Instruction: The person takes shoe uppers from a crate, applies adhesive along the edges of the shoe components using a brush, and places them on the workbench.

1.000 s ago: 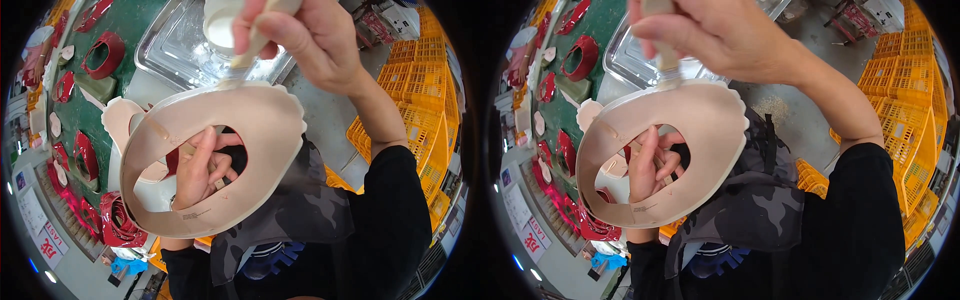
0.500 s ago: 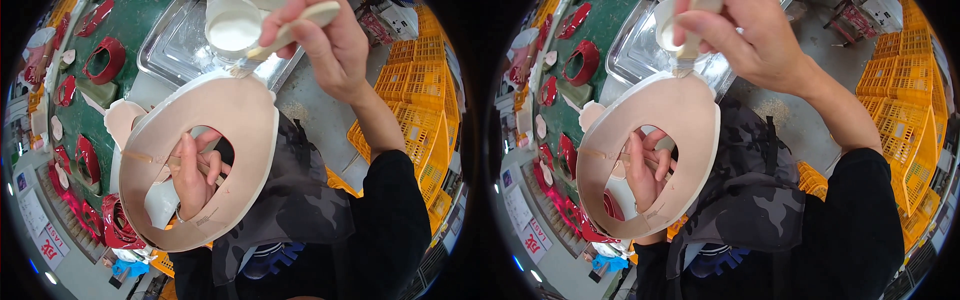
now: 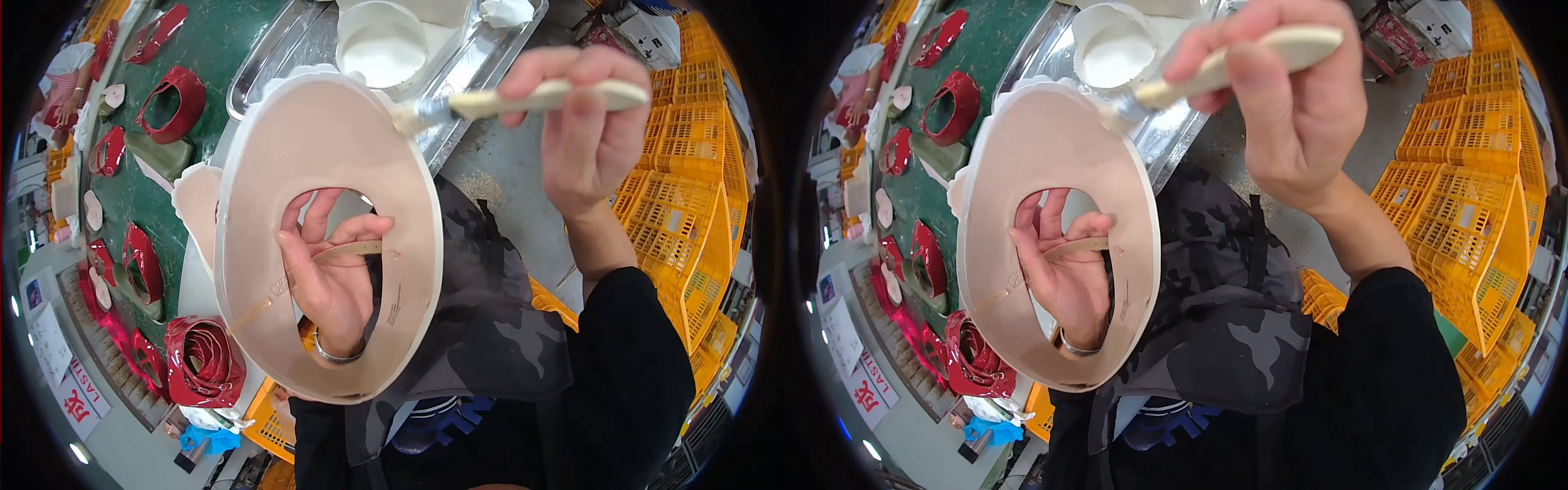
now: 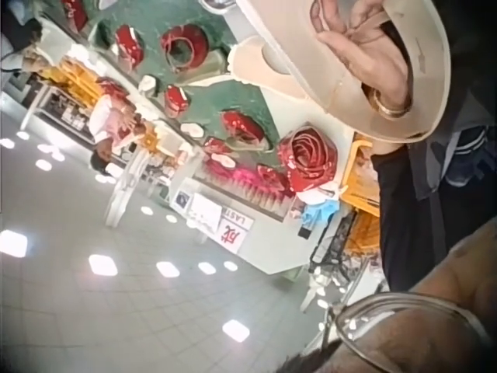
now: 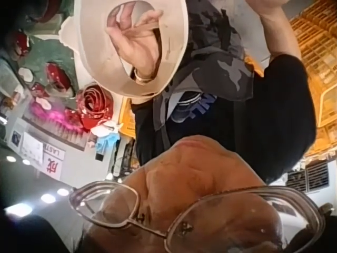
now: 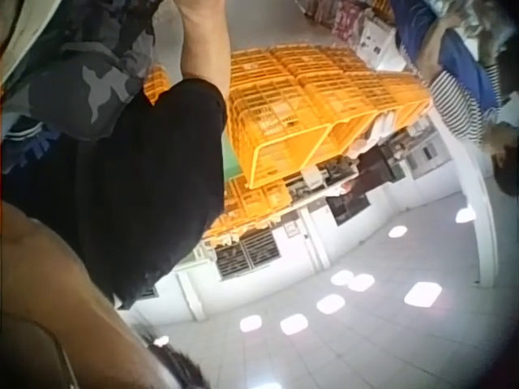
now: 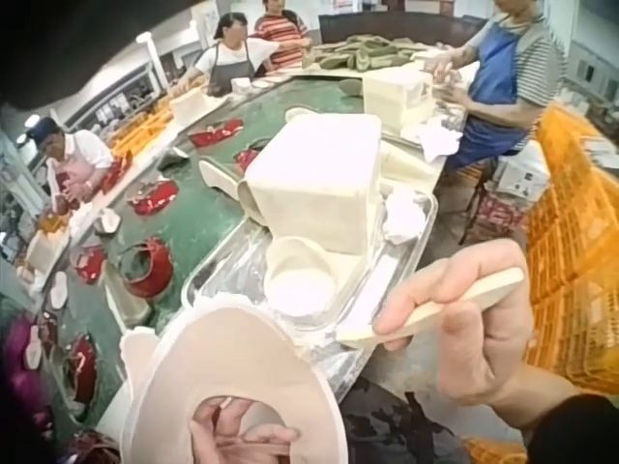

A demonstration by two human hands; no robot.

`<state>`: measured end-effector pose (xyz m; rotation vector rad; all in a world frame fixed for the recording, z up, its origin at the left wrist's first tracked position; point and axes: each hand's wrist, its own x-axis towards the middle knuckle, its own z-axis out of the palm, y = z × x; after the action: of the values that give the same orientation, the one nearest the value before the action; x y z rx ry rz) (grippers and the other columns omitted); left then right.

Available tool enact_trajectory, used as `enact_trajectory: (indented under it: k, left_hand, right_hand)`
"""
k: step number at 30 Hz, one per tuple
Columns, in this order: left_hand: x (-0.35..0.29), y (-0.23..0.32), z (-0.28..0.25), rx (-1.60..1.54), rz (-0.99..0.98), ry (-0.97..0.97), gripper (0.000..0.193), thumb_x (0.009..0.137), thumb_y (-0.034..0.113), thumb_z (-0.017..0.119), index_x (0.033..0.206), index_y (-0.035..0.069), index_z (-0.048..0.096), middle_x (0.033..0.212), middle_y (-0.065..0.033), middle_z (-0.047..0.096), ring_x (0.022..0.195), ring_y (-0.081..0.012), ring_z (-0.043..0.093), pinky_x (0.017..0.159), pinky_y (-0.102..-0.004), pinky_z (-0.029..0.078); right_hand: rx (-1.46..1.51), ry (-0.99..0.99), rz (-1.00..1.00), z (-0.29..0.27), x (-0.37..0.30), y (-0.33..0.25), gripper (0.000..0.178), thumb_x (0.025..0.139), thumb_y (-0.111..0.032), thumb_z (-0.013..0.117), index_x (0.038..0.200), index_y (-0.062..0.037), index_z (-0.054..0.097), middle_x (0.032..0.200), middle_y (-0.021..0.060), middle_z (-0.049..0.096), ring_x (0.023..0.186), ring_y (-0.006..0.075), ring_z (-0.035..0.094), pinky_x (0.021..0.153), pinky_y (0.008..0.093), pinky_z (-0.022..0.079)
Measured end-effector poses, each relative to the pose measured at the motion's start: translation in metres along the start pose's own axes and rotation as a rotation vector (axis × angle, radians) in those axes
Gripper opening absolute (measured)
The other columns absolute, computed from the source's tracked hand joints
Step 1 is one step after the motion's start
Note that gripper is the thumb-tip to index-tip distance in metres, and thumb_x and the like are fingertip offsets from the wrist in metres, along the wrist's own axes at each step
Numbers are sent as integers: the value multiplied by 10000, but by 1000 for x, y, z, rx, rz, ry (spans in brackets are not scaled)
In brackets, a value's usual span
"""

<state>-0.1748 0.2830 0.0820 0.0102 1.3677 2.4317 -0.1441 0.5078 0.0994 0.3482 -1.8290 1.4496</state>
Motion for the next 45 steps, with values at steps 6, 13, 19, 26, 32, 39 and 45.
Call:
enact_trajectory:
  k: [6, 13, 19, 26, 32, 39, 45]
  left_hand:
    - [0, -8, 1, 86, 97, -138, 508, 971, 419, 210, 1234, 9, 352, 1154, -249, 512, 788, -371, 633, 717, -414, 524]
    - [12, -10, 11, -39, 185, -62, 503, 969, 425, 211, 1236, 27, 363, 1151, -248, 516, 800, -378, 632, 711, -440, 523]
    - [18, -12, 11, 8, 257, -70, 483, 967, 425, 231, 1234, 56, 390, 1185, -221, 497, 846, -357, 617, 753, -436, 509]
    - [37, -16, 19, 2, 369, -1, 511, 950, 471, 257, 1269, 85, 364, 1234, -216, 452, 935, -341, 579, 837, -441, 458]
    - [48, -20, 25, 95, 454, 25, 526, 942, 488, 267, 1289, 99, 334, 1241, -228, 436, 957, -339, 574, 847, -426, 456]
    - [64, -19, 37, 73, 613, 105, 547, 932, 511, 268, 1299, 108, 309, 1258, -242, 419, 980, -342, 571, 876, -445, 457]
    - [72, -29, 37, 119, 740, 32, 558, 931, 521, 240, 1310, 114, 287, 1304, -250, 386, 984, -349, 571, 887, -472, 458]
  right_hand:
    - [172, 430, 290, 44, 36, -23, 232, 932, -172, 451, 1024, -40, 283, 828, 183, 589, 626, 109, 563, 565, 208, 479]
    - [35, 37, 141, -4, 6, 16, 115, 957, -95, 321, 1047, -24, 328, 857, 185, 590, 581, 128, 553, 550, 216, 479]
    - [195, 354, 419, 23, 36, -13, 210, 924, -119, 450, 1032, -49, 284, 837, 158, 577, 642, 101, 571, 568, 194, 488]
    - [58, 25, 210, -3, 15, 18, 146, 932, -56, 375, 1063, -29, 316, 863, 165, 587, 571, 113, 546, 538, 202, 471]
    - [156, 200, 283, 27, 36, -4, 225, 903, -43, 451, 1062, -37, 291, 876, 168, 576, 619, 113, 566, 576, 198, 484]
    - [-64, -53, 141, 0, 23, 18, 214, 914, -38, 422, 1090, -31, 301, 851, 143, 606, 592, 95, 559, 540, 171, 468]
    - [37, -9, 111, 2, 33, 18, 271, 893, -9, 458, 1109, -36, 297, 868, 140, 609, 636, 97, 574, 552, 161, 472]
